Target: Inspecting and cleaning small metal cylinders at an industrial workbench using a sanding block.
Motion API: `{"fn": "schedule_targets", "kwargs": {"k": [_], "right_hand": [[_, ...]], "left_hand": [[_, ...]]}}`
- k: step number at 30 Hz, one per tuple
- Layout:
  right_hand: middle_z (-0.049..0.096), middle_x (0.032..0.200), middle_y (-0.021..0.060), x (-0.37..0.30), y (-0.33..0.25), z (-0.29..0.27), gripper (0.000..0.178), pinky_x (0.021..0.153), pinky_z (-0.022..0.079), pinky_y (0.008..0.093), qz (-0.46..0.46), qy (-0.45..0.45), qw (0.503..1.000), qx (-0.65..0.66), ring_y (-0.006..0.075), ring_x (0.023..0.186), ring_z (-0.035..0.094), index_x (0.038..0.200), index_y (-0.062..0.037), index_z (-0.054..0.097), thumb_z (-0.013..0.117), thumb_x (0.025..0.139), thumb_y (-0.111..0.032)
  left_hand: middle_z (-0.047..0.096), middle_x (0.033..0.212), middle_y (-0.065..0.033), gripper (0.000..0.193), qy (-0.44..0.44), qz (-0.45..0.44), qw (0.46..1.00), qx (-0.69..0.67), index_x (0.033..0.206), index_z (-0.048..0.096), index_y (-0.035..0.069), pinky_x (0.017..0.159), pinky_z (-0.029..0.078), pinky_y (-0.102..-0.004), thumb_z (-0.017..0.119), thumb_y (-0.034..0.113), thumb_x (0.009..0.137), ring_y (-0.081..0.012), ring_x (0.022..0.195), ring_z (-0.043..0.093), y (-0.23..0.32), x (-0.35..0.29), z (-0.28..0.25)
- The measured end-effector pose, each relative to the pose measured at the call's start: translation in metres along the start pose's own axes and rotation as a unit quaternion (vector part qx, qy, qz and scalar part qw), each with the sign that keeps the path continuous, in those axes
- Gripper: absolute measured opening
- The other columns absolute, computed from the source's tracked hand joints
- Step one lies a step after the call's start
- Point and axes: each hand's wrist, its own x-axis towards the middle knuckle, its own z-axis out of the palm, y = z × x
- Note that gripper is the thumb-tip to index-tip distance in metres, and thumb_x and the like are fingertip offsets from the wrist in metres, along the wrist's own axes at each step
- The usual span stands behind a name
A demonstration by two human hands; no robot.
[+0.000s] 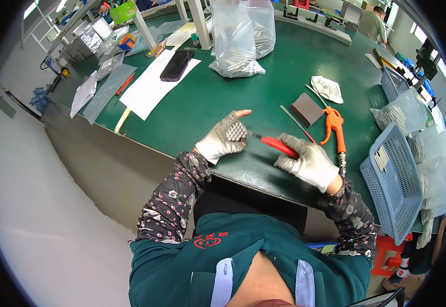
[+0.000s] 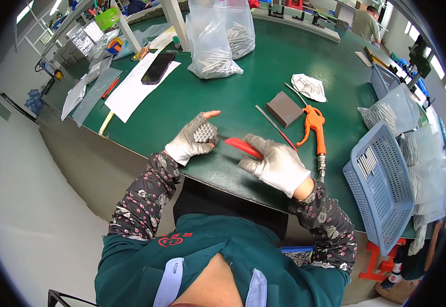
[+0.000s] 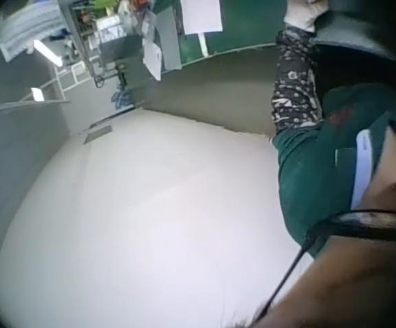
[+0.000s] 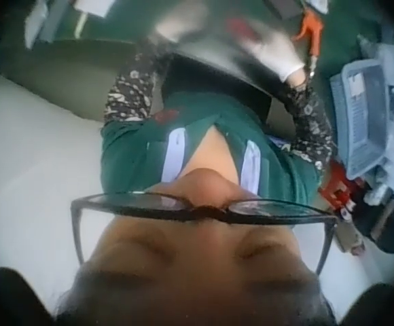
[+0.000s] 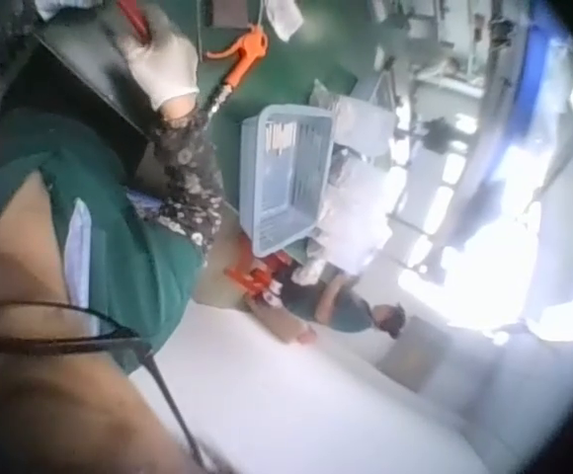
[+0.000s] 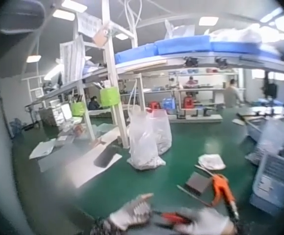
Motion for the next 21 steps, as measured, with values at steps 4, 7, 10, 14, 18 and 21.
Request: {"fn": "schedule_targets", "kwargs": {"k": [4, 7, 10, 14, 18, 21], "right_hand": [[0.064, 0.076, 0.0147, 0.008, -0.015, -0.005, 0.035, 0.062, 0.048, 0.0389, -0.025, -0.065, 0.995, -0.067, 0.0309, 0.07, 0.062, 0.11, -0.0113, 0.062, 0.06, 0.082, -0.032], [0.063, 0.072, 0.0132, 0.011, -0.016, -0.005, 0.032, 0.059, 0.047, 0.0393, -0.061, -0.052, 0.992, -0.093, 0.03, 0.067, 0.061, 0.109, -0.0114, 0.062, 0.056, 0.084, -0.031], [0.062, 0.069, 0.0129, 0.015, -0.019, -0.005, 0.031, 0.057, 0.047, 0.0395, -0.057, -0.061, 0.99, -0.114, 0.0299, 0.065, 0.061, 0.108, -0.0117, 0.063, 0.054, 0.086, -0.031], [0.065, 0.079, 0.0129, 0.019, -0.021, -0.004, 0.033, 0.061, 0.049, 0.0352, -0.028, -0.078, 0.988, -0.13, 0.0278, 0.068, 0.063, 0.109, -0.0116, 0.063, 0.06, 0.083, -0.03], [0.065, 0.079, 0.013, 0.021, -0.021, -0.002, 0.032, 0.06, 0.049, 0.0354, -0.018, -0.088, 0.987, -0.131, 0.028, 0.067, 0.063, 0.109, -0.0113, 0.063, 0.06, 0.083, -0.03], [0.065, 0.078, 0.0133, 0.022, -0.022, -0.001, 0.032, 0.06, 0.049, 0.0358, -0.019, -0.087, 0.988, -0.129, 0.0282, 0.067, 0.063, 0.108, -0.0112, 0.063, 0.06, 0.083, -0.03]], "left_hand": [[0.054, 0.079, 0.0007, 0.086, 0.005, -0.009, 1.0, 0.001, 0.136, 0.03, 0.001, 0.071, 0.042, -0.0195, 0.078, 0.006, 0.065, -0.0064, 0.073, 0.05, 0.001, -0.001, 0.0], [0.054, 0.079, 0.0009, 0.084, -0.001, 0.003, 1.0, 0.023, 0.136, 0.03, 0.001, 0.071, 0.042, -0.0192, 0.076, 0.003, 0.066, -0.0059, 0.073, 0.05, -0.002, 0.001, -0.001], [0.053, 0.079, 0.0011, 0.084, 0.007, -0.001, 0.999, 0.038, 0.136, 0.029, 0.001, 0.07, 0.042, -0.0191, 0.074, -0.002, 0.065, -0.0059, 0.072, 0.05, -0.002, 0.001, -0.001], [0.053, 0.077, 0.0012, 0.083, 0.004, -0.01, 1.0, 0.023, 0.136, 0.029, 0.001, 0.069, 0.042, -0.0189, 0.07, -0.006, 0.065, -0.0059, 0.071, 0.049, 0.0, 0.001, 0.001], [0.052, 0.076, 0.0012, 0.083, 0.0, -0.017, 1.0, 0.021, 0.136, 0.029, 0.002, 0.068, 0.041, -0.0188, 0.067, -0.009, 0.064, -0.0058, 0.069, 0.048, 0.002, 0.0, 0.002], [0.052, 0.076, 0.0012, 0.083, 0.002, -0.009, 1.0, 0.021, 0.137, 0.029, 0.002, 0.068, 0.041, -0.0188, 0.067, -0.01, 0.063, -0.0059, 0.069, 0.048, -0.001, 0.0, 0.001]]}}
